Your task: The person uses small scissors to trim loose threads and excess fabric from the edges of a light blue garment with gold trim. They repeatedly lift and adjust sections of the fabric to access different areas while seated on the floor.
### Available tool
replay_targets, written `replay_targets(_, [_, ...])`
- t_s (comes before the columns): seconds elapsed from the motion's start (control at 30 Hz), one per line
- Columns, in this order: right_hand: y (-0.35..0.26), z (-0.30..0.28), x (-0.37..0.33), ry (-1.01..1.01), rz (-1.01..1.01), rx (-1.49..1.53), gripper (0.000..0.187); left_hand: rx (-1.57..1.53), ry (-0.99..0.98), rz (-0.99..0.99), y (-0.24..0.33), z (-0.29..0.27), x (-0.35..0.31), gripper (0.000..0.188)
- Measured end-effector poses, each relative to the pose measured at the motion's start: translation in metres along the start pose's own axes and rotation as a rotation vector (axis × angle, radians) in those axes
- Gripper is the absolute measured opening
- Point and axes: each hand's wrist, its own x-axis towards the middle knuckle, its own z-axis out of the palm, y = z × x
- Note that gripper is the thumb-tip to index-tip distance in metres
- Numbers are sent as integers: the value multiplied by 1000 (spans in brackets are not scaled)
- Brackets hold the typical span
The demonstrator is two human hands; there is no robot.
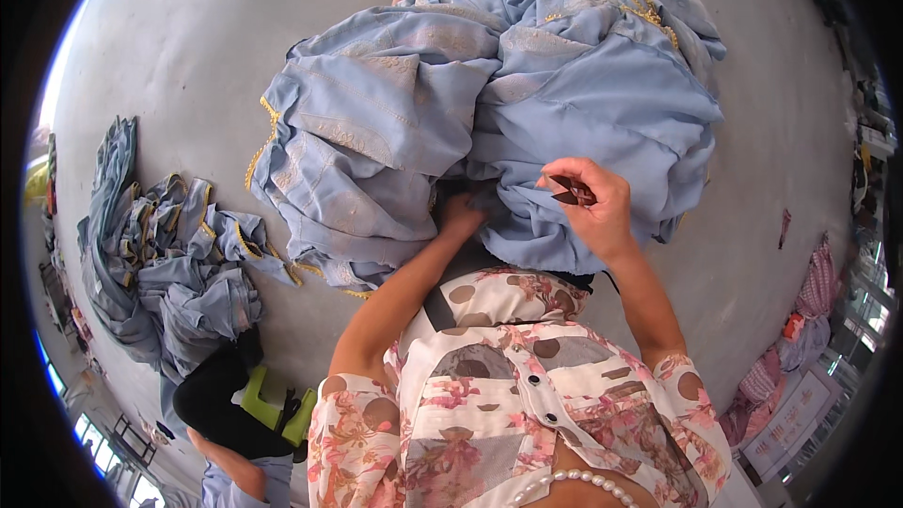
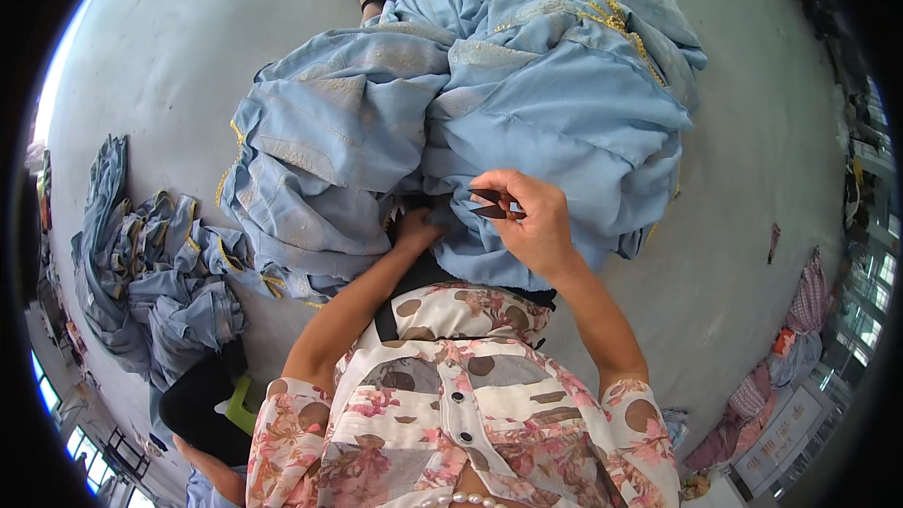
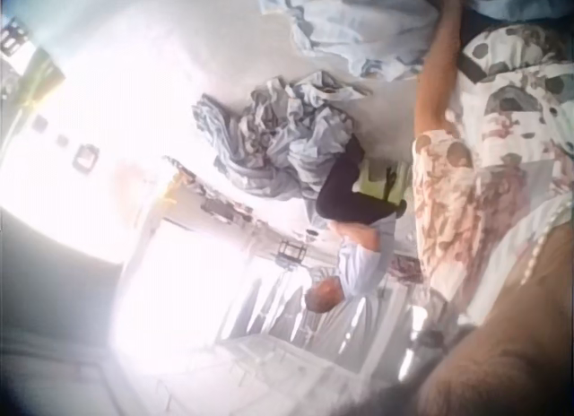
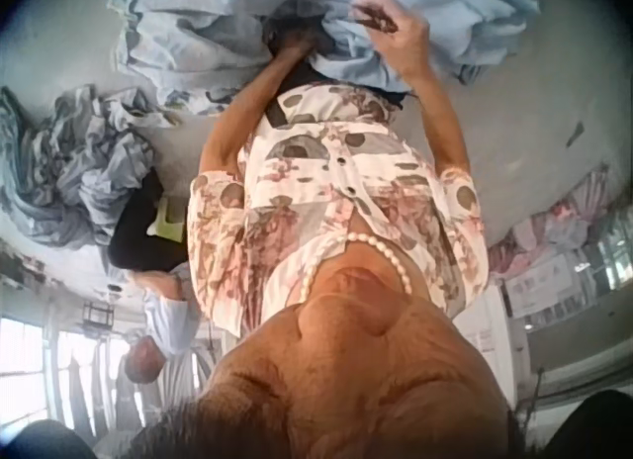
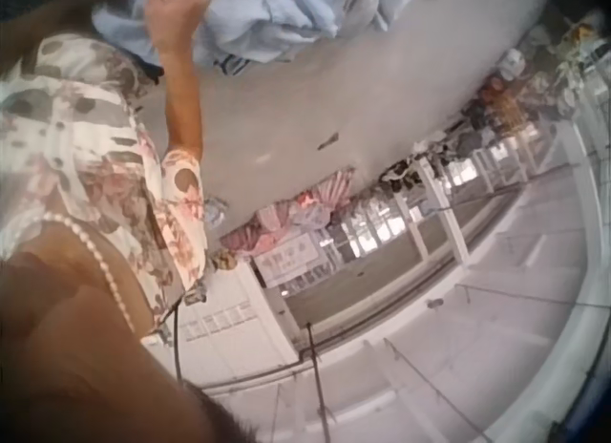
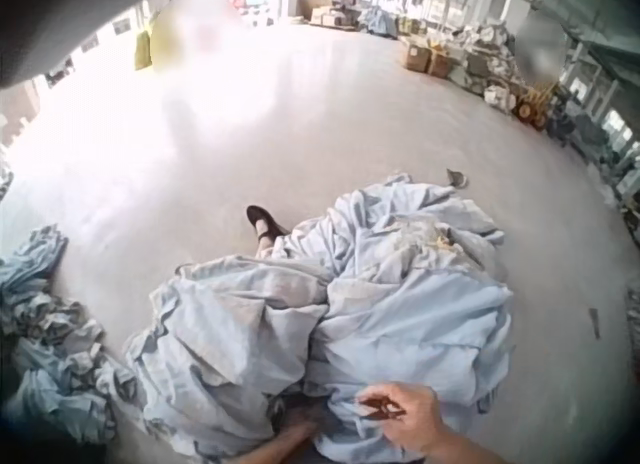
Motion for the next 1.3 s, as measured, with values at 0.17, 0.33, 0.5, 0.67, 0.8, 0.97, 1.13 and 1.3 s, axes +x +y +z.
replay_targets(0.17, [10, -8, -16, -135, 416, 206, 12, -391, 158, 227, 56, -47, -103, 21])
replay_targets(0.33, [3, 7, -23, -263, 485, 609, 36, -259, 513, 865, 83, -64, -143, 27])
replay_targets(0.5, [-11, 23, -11, -195, 381, 518, 41, -28, 385, 1016, 91, -51, -145, 28])
replay_targets(0.67, [4, 26, -18, -46, 452, 527, 22, 29, 271, 1099, 103, -53, -149, 30])
replay_targets(0.8, [6, 16, -23, 29, 395, 568, 13, -423, 217, 854, 86, -60, -149, 19])
replay_targets(0.97, [4, 11, -25, 61, 396, 664, 12, -792, 364, 530, 86, -62, -121, 37])
replay_targets(1.13, [3, 6, -26, 95, 422, 744, 13, -506, 185, 466, 92, -73, -105, 77])
replay_targets(1.3, [-1, -7, -18, 174, 432, 894, 16, -724, -113, 499, 94, -74, -74, 56])
